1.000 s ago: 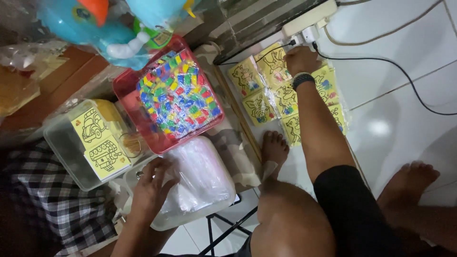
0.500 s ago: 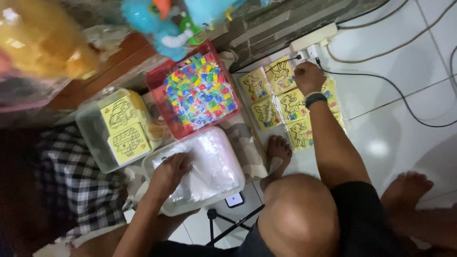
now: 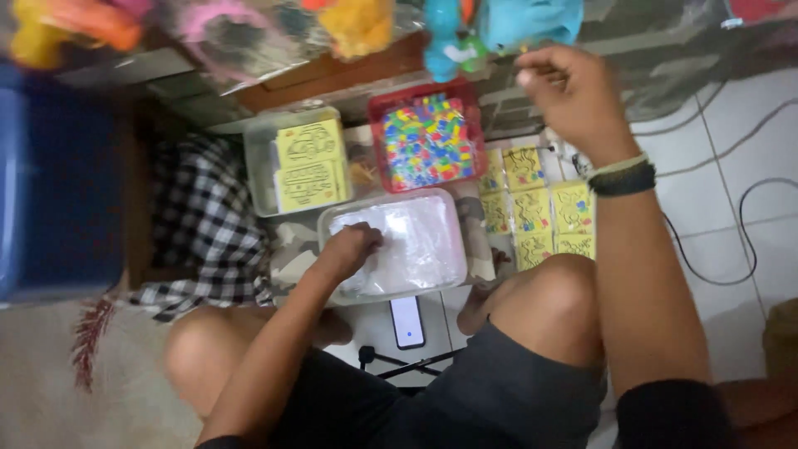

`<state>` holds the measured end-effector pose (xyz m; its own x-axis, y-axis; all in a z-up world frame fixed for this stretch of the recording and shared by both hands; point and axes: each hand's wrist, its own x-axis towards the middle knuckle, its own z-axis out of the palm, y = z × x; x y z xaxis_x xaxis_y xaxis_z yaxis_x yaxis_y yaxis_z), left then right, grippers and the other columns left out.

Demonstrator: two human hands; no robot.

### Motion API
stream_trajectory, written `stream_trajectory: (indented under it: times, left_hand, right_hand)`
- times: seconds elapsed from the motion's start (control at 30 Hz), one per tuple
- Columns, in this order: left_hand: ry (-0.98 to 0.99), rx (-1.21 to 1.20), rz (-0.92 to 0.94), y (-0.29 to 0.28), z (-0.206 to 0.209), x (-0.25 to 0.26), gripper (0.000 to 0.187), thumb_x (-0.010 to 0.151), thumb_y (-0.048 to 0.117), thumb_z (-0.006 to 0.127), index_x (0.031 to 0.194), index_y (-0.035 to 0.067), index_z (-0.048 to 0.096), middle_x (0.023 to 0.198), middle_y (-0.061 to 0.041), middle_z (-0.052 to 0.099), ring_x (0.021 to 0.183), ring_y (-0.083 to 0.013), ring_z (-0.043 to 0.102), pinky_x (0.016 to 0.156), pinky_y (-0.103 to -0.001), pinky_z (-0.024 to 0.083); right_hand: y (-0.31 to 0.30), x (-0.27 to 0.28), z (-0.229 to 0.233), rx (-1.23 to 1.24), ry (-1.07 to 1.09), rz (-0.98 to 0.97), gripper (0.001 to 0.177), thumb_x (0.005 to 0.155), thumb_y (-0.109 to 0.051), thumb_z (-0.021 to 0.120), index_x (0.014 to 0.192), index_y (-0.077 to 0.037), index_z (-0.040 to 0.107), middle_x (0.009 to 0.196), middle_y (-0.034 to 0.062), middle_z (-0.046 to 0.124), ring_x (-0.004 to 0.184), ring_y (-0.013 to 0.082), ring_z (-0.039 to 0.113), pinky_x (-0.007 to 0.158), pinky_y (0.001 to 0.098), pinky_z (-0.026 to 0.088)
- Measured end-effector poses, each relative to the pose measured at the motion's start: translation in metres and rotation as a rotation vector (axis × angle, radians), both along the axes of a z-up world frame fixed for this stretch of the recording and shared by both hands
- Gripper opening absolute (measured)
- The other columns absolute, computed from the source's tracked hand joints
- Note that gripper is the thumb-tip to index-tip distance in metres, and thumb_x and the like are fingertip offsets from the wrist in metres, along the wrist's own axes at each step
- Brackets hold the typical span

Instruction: The person places printed cards and small colorful blocks into plastic bags while seated on the floor.

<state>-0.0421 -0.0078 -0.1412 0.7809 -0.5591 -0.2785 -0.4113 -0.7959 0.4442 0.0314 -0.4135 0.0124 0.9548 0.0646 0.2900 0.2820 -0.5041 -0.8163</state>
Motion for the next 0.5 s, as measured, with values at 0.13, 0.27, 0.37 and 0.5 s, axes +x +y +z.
stream_trajectory:
  times: [0.13,0.27,0.37,0.5]
  left_hand:
    - [-0.017,-0.015,-0.007,0.006,-0.001,0.005,0.013,0.087,0.013,0.075,0.099,0.017,0.073,0.093,-0.009,0.075,0.089,-0.0333,0.076,0.078,-0.045,0.062]
    - [0.046,-0.084,0.004,0.012,0.042,0.017,0.015,0.086,0.014,0.078,0.100,0.013,0.073,0.089,-0.011,0.077,0.088,-0.0355,0.075,0.079,-0.049,0.060]
    - [0.125,-0.270,0.110,0.024,0.085,0.024,0.020,0.086,0.015,0.078,0.105,0.013,0.072,0.089,-0.011,0.078,0.088,-0.0366,0.075,0.081,-0.050,0.060]
    - [0.358,-0.863,0.444,0.042,0.086,0.052,0.036,0.090,-0.002,0.064,0.124,0.009,0.066,0.084,-0.006,0.069,0.071,-0.0153,0.068,0.069,-0.029,0.064]
  right_hand:
    - [0.097,-0.028,0.021,0.195,0.000,0.160,0.024,0.102,-0.008,0.072,0.126,-0.004,0.070,0.108,0.0140,0.073,0.103,0.0184,0.067,0.091,0.0379,0.055]
    - [0.154,-0.046,-0.014,0.125,0.164,0.410,0.033,0.090,-0.010,0.074,0.121,0.001,0.072,0.106,0.0214,0.074,0.102,0.0327,0.068,0.092,0.0490,0.052]
    - [0.182,-0.055,-0.018,-0.035,0.332,0.558,0.058,0.081,-0.017,0.082,0.132,0.002,0.063,0.115,0.0300,0.072,0.110,0.0488,0.066,0.095,0.0584,0.050]
    - [0.203,-0.049,0.001,-0.058,0.465,0.570,0.107,0.067,-0.023,0.096,0.157,-0.005,0.040,0.149,0.0268,0.053,0.137,0.0477,0.048,0.114,0.0555,0.037]
